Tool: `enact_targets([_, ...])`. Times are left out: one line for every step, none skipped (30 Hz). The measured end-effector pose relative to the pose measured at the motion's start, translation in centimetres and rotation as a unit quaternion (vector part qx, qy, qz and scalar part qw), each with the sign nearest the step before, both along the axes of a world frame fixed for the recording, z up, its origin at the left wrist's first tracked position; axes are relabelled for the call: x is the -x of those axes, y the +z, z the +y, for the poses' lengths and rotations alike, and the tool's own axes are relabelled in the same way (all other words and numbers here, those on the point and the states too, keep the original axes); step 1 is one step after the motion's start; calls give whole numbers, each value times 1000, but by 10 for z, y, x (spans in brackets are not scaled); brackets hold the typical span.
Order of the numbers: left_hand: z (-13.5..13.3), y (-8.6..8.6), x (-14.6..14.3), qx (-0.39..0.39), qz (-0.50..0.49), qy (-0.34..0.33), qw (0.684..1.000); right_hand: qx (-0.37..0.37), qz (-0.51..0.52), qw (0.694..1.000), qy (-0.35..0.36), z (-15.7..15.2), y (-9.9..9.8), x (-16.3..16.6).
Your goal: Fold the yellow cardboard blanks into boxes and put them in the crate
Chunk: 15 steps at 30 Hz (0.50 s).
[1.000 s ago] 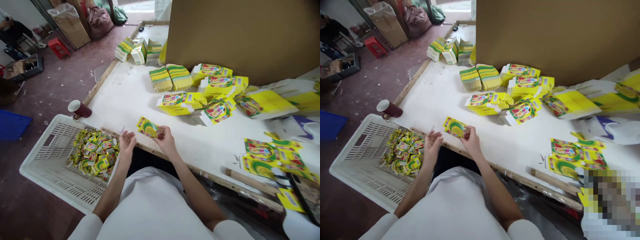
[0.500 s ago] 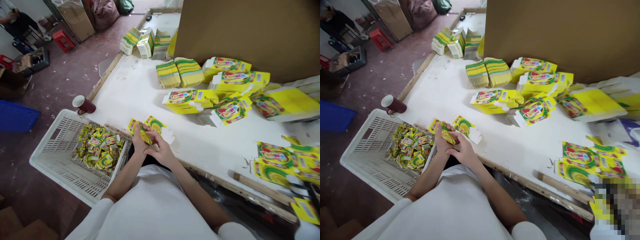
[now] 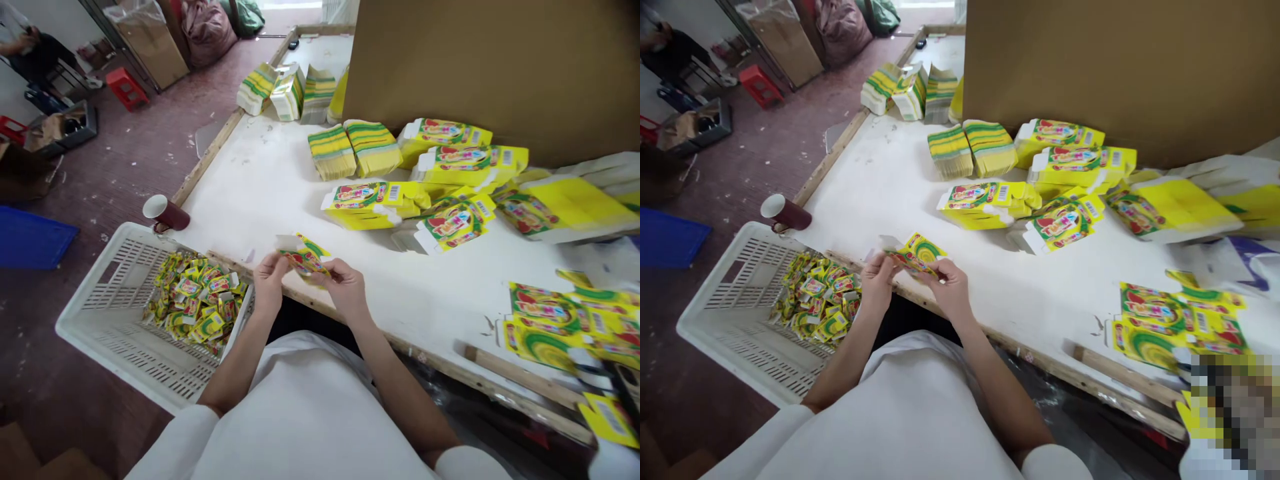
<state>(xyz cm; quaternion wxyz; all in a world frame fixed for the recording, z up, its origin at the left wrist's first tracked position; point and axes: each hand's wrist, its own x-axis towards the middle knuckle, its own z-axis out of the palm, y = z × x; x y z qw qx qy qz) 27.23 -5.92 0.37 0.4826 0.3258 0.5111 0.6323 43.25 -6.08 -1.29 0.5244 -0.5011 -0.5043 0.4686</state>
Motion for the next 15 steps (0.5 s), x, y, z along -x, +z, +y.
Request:
enact_targets([0,7,8,-28,40,-8,999,-34,-46,998,-13,1,1,-5])
enact_targets([-1,15,16,-61,100,-23,993,-69,-99,992,-20,2,2,-9])
enact_targets([-1,23,23,-93,175,-50,979,-101,-154,983,-17,3,3,-13])
enact_targets([-1,31,28,-114,256,-90,956,-131,-204,970,-2,3,4,-16])
enact_targets([-1,37,30,-120,329,-139,926,-158,-245,956,23,2,5,-17])
enact_targets([0,40,30,-112,389,-194,894,-182,-274,943,52,1,6,-17])
enact_targets([1,41,28,-95,430,-250,862,-205,-291,931,83,0,8,-17])
enact_targets([2,39,26,-75,452,-298,838,-220,-298,923,107,-2,9,-16])
enact_targets([3,35,22,-57,459,-330,823,-229,-299,919,119,-4,11,-16])
enact_targets([4,30,20,-45,459,-345,817,-229,-292,921,115,-6,12,-16])
enact_targets([4,25,17,-39,459,-342,819,-220,-277,931,96,-8,13,-17])
enact_targets([4,20,16,-38,458,-325,827,-201,-250,945,67,-9,13,-18])
enact_targets([3,15,14,-41,455,-302,836,-174,-209,961,37,-10,11,-20])
enact_targets([1,12,13,-45,452,-284,845,-139,-158,977,16,-11,9,-20])
enact_targets([-1,10,12,-48,447,-274,850,-95,-100,990,14,-10,6,-20])
